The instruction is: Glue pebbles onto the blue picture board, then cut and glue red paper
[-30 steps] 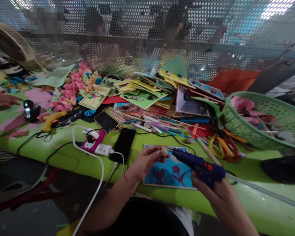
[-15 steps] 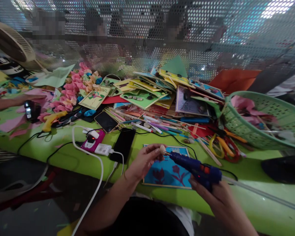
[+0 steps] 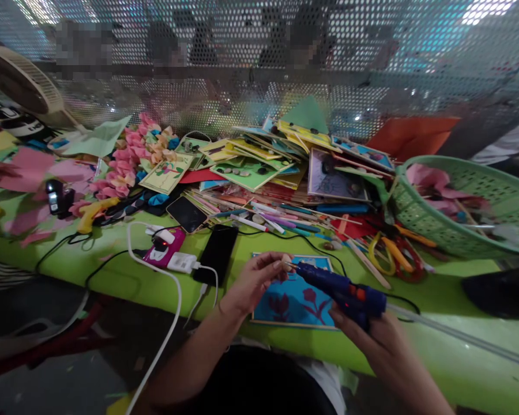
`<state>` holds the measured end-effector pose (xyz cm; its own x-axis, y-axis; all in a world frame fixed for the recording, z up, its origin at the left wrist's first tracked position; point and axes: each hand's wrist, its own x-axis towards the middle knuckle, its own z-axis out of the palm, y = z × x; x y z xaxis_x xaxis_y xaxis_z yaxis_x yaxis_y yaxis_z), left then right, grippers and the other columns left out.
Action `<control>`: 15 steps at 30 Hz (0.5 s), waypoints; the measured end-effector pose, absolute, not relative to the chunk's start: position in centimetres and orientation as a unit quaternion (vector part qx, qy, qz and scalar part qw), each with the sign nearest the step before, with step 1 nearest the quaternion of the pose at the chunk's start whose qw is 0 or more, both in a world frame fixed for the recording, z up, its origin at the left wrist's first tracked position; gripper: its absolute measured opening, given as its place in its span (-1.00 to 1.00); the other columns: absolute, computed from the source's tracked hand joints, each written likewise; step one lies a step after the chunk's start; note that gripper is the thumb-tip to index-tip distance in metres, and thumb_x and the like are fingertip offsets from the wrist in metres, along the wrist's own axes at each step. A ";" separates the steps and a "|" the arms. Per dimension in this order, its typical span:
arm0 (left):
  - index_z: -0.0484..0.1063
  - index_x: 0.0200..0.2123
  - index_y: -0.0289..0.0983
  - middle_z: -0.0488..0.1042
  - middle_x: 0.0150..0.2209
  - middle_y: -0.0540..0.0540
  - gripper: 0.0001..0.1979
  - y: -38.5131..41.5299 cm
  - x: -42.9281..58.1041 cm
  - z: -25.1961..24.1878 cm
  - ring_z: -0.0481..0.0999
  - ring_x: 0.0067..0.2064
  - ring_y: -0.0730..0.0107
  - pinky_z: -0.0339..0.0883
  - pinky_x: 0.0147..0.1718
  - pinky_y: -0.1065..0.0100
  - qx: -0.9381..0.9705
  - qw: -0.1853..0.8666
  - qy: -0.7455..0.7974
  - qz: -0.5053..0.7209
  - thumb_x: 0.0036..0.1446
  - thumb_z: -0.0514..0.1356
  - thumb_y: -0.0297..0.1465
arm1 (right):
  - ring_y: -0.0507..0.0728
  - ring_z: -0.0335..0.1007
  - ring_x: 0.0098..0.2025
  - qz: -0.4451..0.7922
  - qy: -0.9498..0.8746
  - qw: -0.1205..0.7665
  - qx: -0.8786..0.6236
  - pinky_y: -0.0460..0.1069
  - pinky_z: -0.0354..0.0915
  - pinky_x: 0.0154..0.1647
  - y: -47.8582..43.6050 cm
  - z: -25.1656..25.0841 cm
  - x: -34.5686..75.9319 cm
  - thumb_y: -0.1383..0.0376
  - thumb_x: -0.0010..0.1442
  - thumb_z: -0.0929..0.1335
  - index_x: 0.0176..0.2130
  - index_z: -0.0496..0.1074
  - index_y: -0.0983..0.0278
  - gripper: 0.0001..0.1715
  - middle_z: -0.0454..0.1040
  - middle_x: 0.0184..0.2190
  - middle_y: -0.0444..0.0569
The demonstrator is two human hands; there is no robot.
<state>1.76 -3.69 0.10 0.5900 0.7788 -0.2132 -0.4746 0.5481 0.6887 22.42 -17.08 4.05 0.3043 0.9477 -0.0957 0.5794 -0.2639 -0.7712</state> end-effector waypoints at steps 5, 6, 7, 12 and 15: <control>0.65 -0.28 -0.32 0.60 -0.35 -0.07 -0.53 -3.6 1.8 0.5 0.48 -0.40 0.49 0.33 -0.29 0.37 0.268 0.844 0.258 0.386 -0.20 0.58 -0.16 | 0.20 0.42 -0.43 0.310 -0.484 0.317 -0.755 -0.01 0.38 -0.45 -17.8 3.7 23.2 -0.15 -0.02 0.47 -0.42 0.60 0.25 -0.48 0.52 -0.51 -0.01; 0.65 -0.28 -0.32 0.60 -0.35 -0.07 -0.54 -3.5 1.8 0.7 0.49 -0.38 0.48 0.34 -0.28 0.37 0.267 0.844 0.254 0.390 -0.20 0.58 -0.16 | 0.21 0.42 -0.43 0.315 -0.462 0.332 -0.760 0.00 0.38 -0.45 -18.2 3.6 23.4 -0.16 -0.05 0.48 -0.42 0.60 0.25 -0.47 0.53 -0.50 0.00; 0.65 -0.28 -0.32 0.60 -0.35 -0.07 -0.56 -3.5 1.8 0.7 0.51 -0.36 0.46 0.34 -0.27 0.38 0.267 0.842 0.252 0.395 -0.19 0.58 -0.17 | 0.21 0.42 -0.43 0.322 -0.436 0.354 -0.762 0.00 0.37 -0.45 -18.6 3.5 23.7 -0.18 -0.07 0.49 -0.43 0.60 0.25 -0.46 0.53 -0.50 0.01; 0.63 -0.21 -0.29 0.61 -0.29 -0.07 -0.57 -3.1 1.4 1.0 0.54 -0.26 0.43 0.37 -0.17 0.37 0.304 0.795 0.299 0.431 -0.12 0.56 -0.18 | 0.18 0.34 -0.44 0.301 -0.314 0.544 -0.718 0.02 0.32 -0.47 -20.3 3.2 24.6 -0.10 -0.08 0.54 -0.44 0.52 0.15 -0.58 0.46 -0.50 -0.02; 0.62 -0.19 -0.28 0.61 -0.27 -0.06 -0.56 -2.9 0.7 1.2 0.55 -0.26 0.42 0.39 -0.14 0.33 0.357 0.745 0.349 0.442 -0.11 0.54 -0.17 | 0.19 0.30 -0.47 0.278 -0.296 0.577 -0.709 0.08 0.27 -0.51 -20.9 2.6 25.9 -0.10 -0.01 0.51 -0.44 0.45 0.11 -0.61 0.40 -0.51 -0.01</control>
<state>0.75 -2.93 1.18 0.3651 0.9084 -0.2039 -0.4100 0.3535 0.8408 25.90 -20.89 2.61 0.6704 0.7401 -0.0536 0.0979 -0.1598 -0.9823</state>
